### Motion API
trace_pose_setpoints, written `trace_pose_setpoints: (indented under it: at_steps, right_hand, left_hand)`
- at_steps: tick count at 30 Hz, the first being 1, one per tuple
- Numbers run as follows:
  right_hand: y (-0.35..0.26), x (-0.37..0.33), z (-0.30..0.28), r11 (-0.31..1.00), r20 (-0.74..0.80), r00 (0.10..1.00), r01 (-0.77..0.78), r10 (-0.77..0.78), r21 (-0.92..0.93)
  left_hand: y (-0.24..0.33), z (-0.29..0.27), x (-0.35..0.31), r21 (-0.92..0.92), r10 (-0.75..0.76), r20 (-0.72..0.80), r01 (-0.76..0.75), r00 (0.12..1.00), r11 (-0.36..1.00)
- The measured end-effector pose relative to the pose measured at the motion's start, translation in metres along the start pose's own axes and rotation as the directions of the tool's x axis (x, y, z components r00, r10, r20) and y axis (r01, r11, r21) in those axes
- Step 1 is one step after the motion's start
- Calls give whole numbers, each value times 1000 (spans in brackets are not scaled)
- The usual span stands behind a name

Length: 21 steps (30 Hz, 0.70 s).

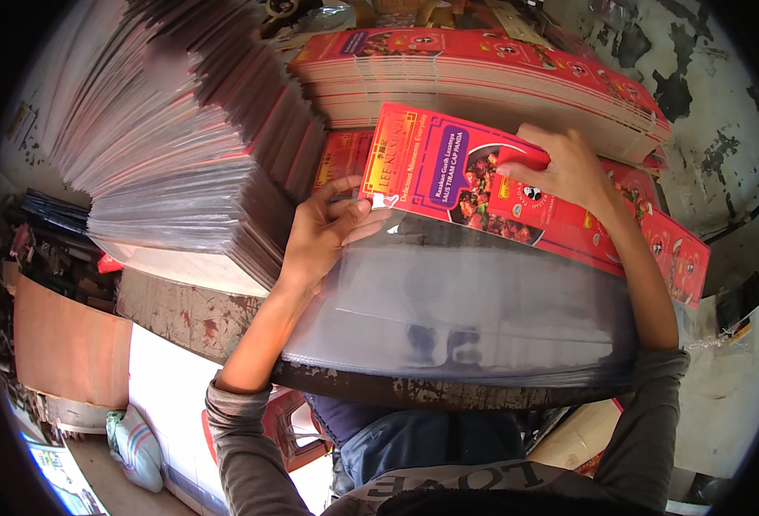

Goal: The person inserts printed paper strips into plastic sleeves one at a time by hand.

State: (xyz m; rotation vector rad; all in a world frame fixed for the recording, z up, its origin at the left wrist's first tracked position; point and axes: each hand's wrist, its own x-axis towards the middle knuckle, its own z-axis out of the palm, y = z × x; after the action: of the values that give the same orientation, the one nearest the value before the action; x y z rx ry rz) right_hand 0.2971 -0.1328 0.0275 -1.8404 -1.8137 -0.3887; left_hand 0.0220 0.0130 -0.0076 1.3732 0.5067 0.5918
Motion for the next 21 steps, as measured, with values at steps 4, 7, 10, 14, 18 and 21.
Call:
trace_pose_setpoints:
  at_steps: [4,7,10,14,18,21]
  right_hand:
    - [-4,-1,7,999,66,997,-38,37,21]
    - [-5,-5,11,998,129,992,-6,-1,60]
    - [-6,-10,18,994,79,992,89,-94,63]
    - [-30,-1,19,971,305,952,-70,-2,226]
    - [-53,0,18,977,422,900,-174,107,122]
    - [-62,-21,9,987,150,979,151,-142,-55]
  left_hand:
    - [-5,-8,2,2,-32,-25,32,999,999]
    - [0,-4,0,31,-60,-121,64,991,997]
    - [2,-4,1,57,-49,-113,56,992,997]
    - [16,-10,-9,652,334,-129,-174,934,738]
    - [27,12,-11,882,567,179,-387,804,270]
    - [36,21,-17,865,436,408,-493,802,97]
